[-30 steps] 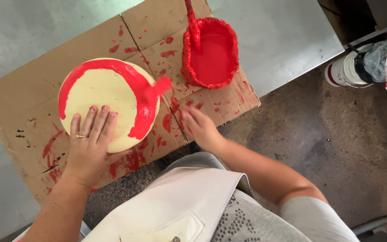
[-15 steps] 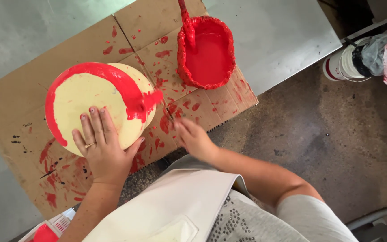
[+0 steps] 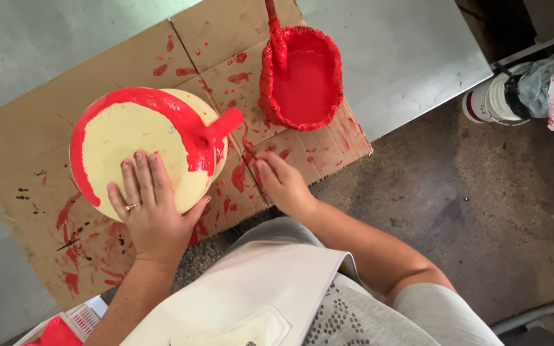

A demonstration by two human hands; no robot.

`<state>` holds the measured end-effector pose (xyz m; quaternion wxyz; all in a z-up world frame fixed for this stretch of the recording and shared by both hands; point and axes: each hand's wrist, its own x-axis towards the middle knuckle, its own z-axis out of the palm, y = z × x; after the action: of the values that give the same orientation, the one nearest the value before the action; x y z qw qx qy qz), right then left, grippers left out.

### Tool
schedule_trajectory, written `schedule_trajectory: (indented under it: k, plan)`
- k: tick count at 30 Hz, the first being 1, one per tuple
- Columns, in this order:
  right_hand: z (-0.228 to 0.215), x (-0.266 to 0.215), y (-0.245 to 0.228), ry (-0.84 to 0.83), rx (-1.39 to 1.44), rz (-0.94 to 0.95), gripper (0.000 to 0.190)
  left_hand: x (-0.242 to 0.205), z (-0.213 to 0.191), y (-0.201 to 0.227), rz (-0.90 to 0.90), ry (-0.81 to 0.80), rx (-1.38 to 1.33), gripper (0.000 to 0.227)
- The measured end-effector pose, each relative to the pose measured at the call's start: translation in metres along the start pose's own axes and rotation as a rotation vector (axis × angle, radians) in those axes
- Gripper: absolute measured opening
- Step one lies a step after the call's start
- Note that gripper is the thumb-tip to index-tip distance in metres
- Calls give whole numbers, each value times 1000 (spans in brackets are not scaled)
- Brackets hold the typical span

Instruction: Waxing a large cheese wheel with red wax using a roller at a workstation

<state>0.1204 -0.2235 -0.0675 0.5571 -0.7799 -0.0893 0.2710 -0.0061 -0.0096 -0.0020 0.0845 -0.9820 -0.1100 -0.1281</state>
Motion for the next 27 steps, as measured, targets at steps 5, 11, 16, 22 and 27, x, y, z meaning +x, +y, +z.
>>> schedule_trajectory:
  k: [5,11,16,22,27]
  plan:
    - [-4,24,1,-107,481,-3,23,-5,2,-7,24,-5,-5,107]
    - [-23,-5,36,-89,506,54,26,-8,8,-24,81,26,-34,107]
    - [-25,-34,68,30,473,-85,26,-8,4,-30,127,2,-73,107]
    - [-25,-58,53,26,-114,-456,28,-4,-1,-26,147,12,-21,107]
    - [-15,-70,36,-64,-194,-539,25,-5,-1,-23,123,8,-34,106]
